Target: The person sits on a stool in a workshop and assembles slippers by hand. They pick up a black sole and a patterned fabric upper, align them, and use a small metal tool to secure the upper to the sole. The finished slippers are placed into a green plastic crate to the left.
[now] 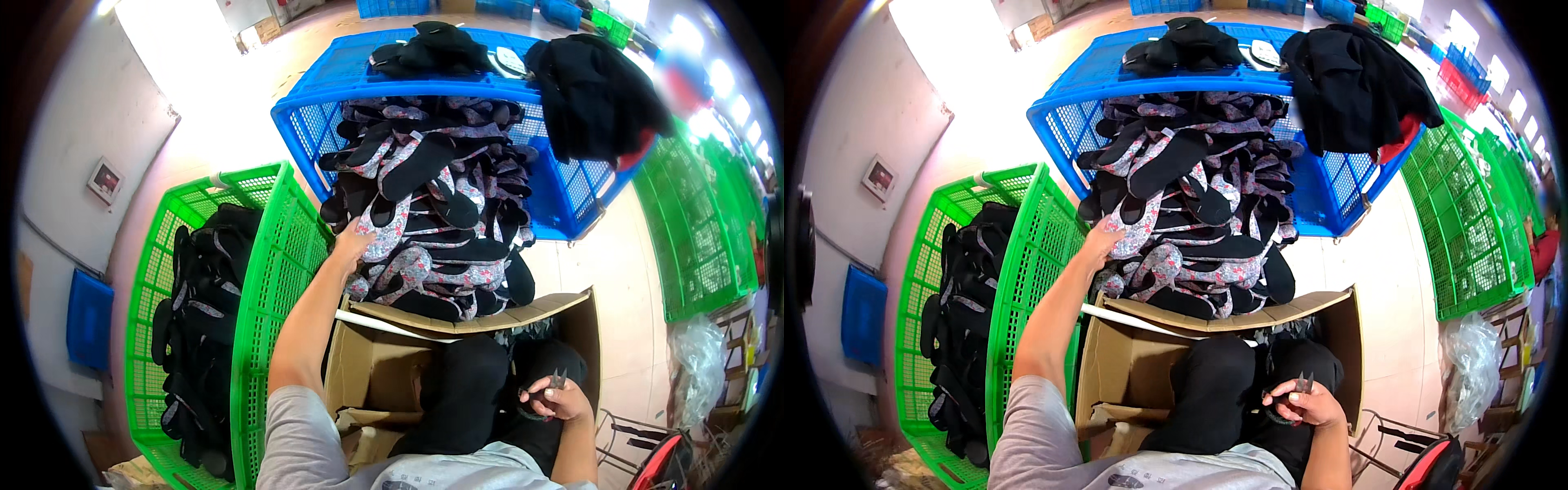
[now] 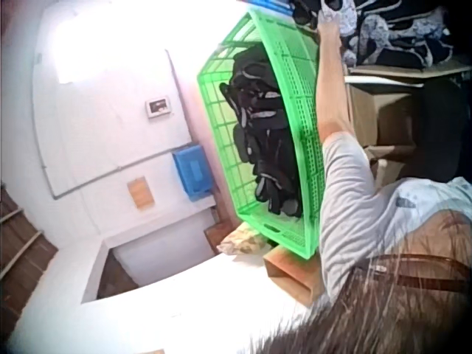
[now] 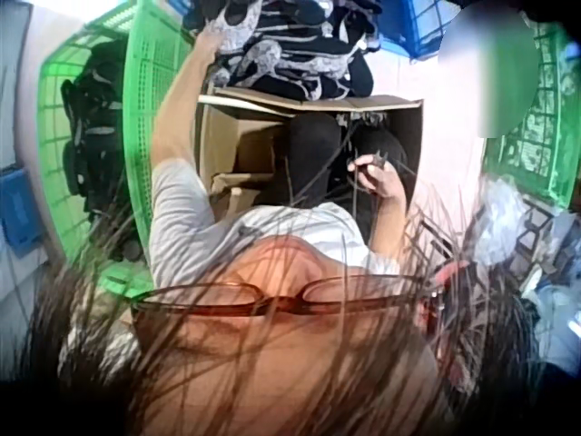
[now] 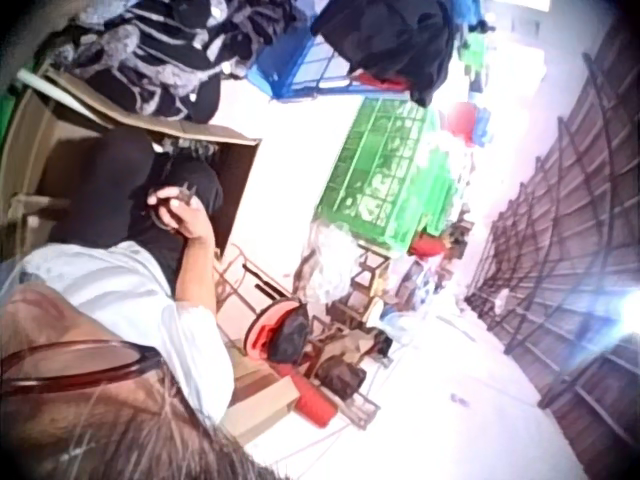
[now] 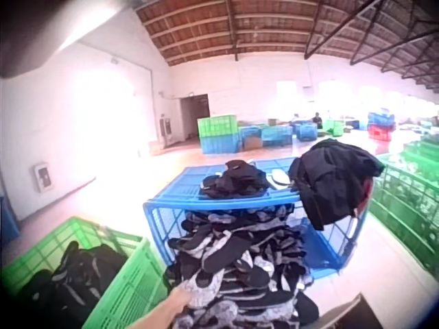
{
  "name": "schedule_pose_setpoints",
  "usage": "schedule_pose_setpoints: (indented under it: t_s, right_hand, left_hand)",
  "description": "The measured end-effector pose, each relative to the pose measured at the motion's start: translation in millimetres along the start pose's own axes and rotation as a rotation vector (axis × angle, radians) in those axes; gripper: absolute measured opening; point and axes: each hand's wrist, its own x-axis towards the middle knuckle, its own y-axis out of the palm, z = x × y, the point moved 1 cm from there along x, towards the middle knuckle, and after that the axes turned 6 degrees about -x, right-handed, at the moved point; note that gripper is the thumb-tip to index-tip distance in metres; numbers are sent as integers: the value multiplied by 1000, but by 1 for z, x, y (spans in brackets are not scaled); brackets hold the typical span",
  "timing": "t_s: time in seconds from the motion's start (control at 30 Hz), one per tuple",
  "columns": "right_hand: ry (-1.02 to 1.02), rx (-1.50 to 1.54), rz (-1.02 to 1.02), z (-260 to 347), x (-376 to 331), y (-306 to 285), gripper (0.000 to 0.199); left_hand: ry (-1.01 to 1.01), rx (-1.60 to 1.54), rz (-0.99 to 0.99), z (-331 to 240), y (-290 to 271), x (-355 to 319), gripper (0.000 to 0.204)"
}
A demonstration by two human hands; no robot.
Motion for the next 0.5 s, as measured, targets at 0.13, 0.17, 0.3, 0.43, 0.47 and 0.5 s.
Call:
schedule_pose_setpoints:
  t_s: [0.13,0.17,0.3,0.43,0.47,0.5]
  right_hand:
    - [10,9,38,0,0,-1,32]
    - [0,21,53,-2,0,-1,31]
    - [-27,2,69,-5,-2,0,30]
    - [-5,-23,-21,-6,-5,11,26]
    - [-9,-51,-29,-9,-6,11,27]
    - [-5,-67,-40,-11,-6,12,28]
  left_hand:
    - [53,44,-18,13,-3,-56,69]
    - [-1,-18,-19,13,-5,-73,64]
    - [-245,-244,-84,7,-10,-153,45]
    - [-196,-371,-75,-4,5,-248,41]
    - [-175,-387,-33,1,5,-267,41]
    - [-165,-402,-14,3,8,-288,43]
